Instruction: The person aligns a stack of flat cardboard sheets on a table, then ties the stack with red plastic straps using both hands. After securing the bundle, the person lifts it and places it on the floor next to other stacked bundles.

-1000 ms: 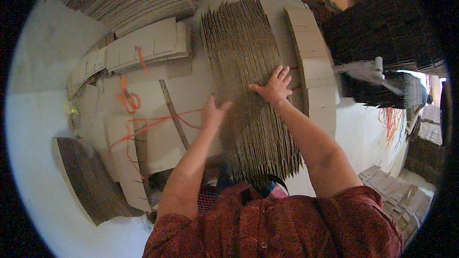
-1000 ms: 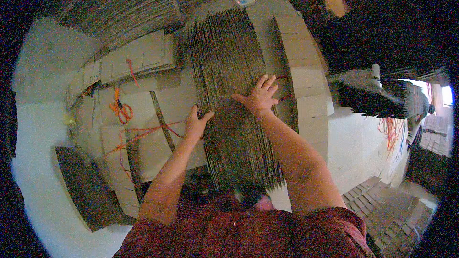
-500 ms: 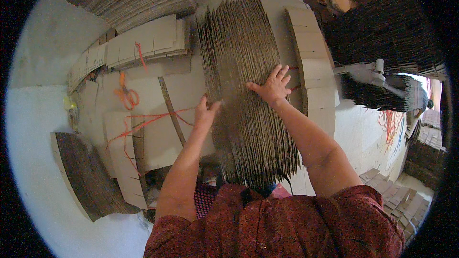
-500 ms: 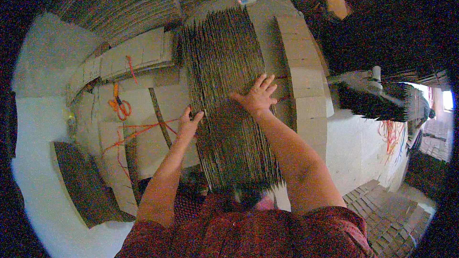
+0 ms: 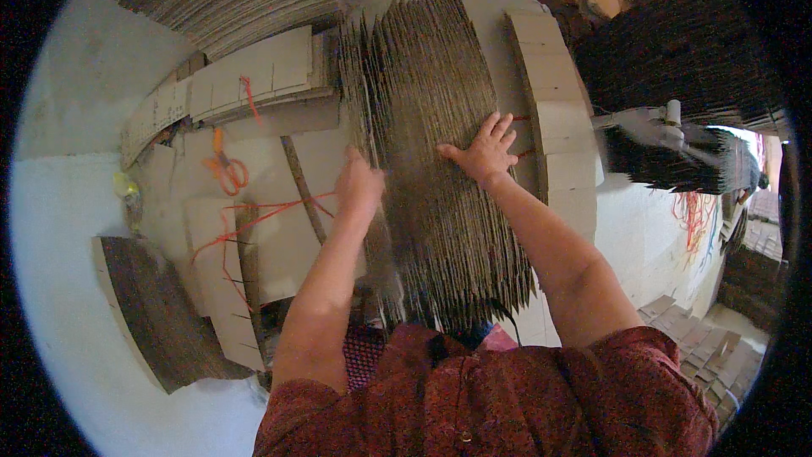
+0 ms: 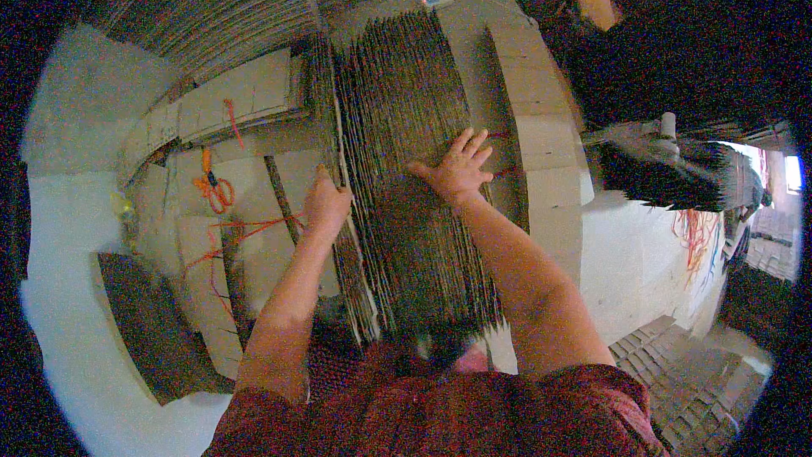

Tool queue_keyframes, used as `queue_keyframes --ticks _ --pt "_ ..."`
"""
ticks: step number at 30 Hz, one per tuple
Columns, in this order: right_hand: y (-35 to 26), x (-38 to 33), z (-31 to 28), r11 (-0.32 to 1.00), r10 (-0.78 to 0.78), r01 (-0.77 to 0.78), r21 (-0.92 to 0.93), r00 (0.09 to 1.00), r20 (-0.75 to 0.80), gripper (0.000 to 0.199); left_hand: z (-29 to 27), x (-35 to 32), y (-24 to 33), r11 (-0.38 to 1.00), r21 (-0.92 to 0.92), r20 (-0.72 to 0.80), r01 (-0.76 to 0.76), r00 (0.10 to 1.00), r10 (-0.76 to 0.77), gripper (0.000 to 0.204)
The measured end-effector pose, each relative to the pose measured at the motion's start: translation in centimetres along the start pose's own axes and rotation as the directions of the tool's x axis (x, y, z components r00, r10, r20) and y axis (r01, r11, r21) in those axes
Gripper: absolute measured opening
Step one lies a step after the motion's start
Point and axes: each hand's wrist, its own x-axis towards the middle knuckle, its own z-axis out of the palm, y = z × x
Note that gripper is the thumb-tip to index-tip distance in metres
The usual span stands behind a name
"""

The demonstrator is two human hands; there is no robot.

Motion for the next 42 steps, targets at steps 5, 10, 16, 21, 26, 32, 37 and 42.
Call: queue_keyframes --ticks 5,10,16,21,26,32,37,42 --pt "-0.4 -0.1 -0.1 1.0 -0.001 0.001 0.004 1.0 -0.001 0.129 1.7 1.1 0.2 1.0 0.028 0.058 0.004 0.998 -0.005 0.071" --pt "-0.6 -0.2 -0.2 1.0 -0.004 0.004 0.003 1.0 -0.022 0.129 5.6 1.6 -2.2 0.991 -0.088 -0.08 -0.103 0.992 0.096 0.075" --pt "-0.5 -0.2 -0.3 1.0 0.014 -0.014 -0.004 1.0 0.004 0.129 5.0 2.8 -3.8 0.966 -0.247 0.027 -0.08 0.996 0.089 0.084" --pt "-0.7 -0.3 -0.5 1.0 0.001 -0.001 0.014 1.0 0.02 0.129 2.6 2.9 -1.9 0.997 -0.059 0.097 0.052 0.994 -0.046 0.082" --pt "-0.6 -0.1 -0.4 1.0 0.019 -0.019 0.012 0.999 0.033 0.129 -0.2 1.7 0.6 0.989 0.105 0.114 0.105 0.987 -0.117 0.078" --pt "-0.8 -0.3 -0.3 1.0 0.002 -0.003 0.023 1.0 0.025 0.13 2.6 -0.1 0.3 0.995 0.098 0.03 0.034 0.999 -0.037 0.076" --pt "-0.8 -0.1 -0.7 1.0 0.019 -0.02 0.015 0.999 0.051 0.131 4.5 -1.2 2.3 0.992 -0.087 0.046 0.091 0.995 -0.087 0.09" --pt "-0.6 0.1 -0.3 1.0 0.014 -0.015 0.02 0.999 0.052 0.132 5.4 -1.5 2.4 0.995 -0.033 0.0 0.093 0.996 -0.093 0.109"
